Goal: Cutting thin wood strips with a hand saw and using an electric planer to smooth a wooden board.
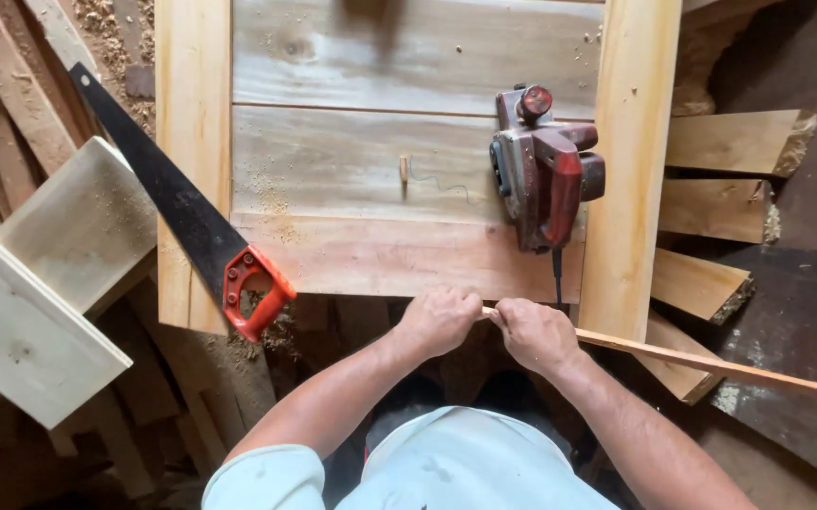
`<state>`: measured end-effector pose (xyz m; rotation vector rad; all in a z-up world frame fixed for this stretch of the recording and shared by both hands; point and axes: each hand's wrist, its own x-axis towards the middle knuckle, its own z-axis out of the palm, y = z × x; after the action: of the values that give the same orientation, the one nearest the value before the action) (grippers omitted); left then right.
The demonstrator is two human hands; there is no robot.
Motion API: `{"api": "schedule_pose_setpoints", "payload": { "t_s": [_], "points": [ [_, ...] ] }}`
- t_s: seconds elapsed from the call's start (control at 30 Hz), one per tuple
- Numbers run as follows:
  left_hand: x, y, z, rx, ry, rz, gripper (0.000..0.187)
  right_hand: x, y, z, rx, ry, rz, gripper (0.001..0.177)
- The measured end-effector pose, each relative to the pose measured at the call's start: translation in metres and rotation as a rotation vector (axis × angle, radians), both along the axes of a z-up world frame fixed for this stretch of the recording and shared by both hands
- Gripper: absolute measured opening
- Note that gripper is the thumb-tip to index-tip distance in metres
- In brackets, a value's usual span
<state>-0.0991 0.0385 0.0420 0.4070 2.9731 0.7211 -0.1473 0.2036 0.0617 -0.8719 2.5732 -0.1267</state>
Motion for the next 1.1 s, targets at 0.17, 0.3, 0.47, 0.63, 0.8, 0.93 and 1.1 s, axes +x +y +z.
{"api": "schedule_pose_setpoints", "payload": {
  "t_s": [0.17, 0.3, 0.47, 0.63, 0.8, 0.93, 1.1],
  "points": [
    [0.015, 0.034, -0.049, -0.147, 0.016, 0.084, 0.010, -0.003, 0.006, -0.013, 0.090, -0.124, -0.068, 0.021],
    [-0.018, 0.038, -0.084, -0.359, 0.542, 0.308, 0.014, -0.023, 0.004, -0.014, -0.081, -0.254, -0.369, 0.035],
    [-0.043, 0.006, 0.034, 0.055, -0.058, -0.113, 0.028, -0.043, 0.039, 0.037, -0.219, -0.492, -0.338, 0.025],
    [-0.043, -0.005, 0.061, 0.917, -0.659, -0.123, 0.011, -0.043, 0.108, 0.034, -0.902, -0.995, -0.500, 0.020],
    [-0.070, -0.038, -0.021, -0.088, -0.005, 0.383, 0.044, -0.060, 0.131, 0.058, -1.292, -0.839, -0.774, 0.009],
    [-0.059, 0.090, -0.014, 0.348, 0.066, 0.205, 0.045, -0.082, 0.139, 0.054, -1.434, -0.663, -0.869, 0.016],
    [-0.062, 0.225, 0.030, 0.837, -0.584, 0.239, 0.018, -0.107, 0.134, 0.040, -1.417, -0.594, -0.948, 0.026]
  ]
}}
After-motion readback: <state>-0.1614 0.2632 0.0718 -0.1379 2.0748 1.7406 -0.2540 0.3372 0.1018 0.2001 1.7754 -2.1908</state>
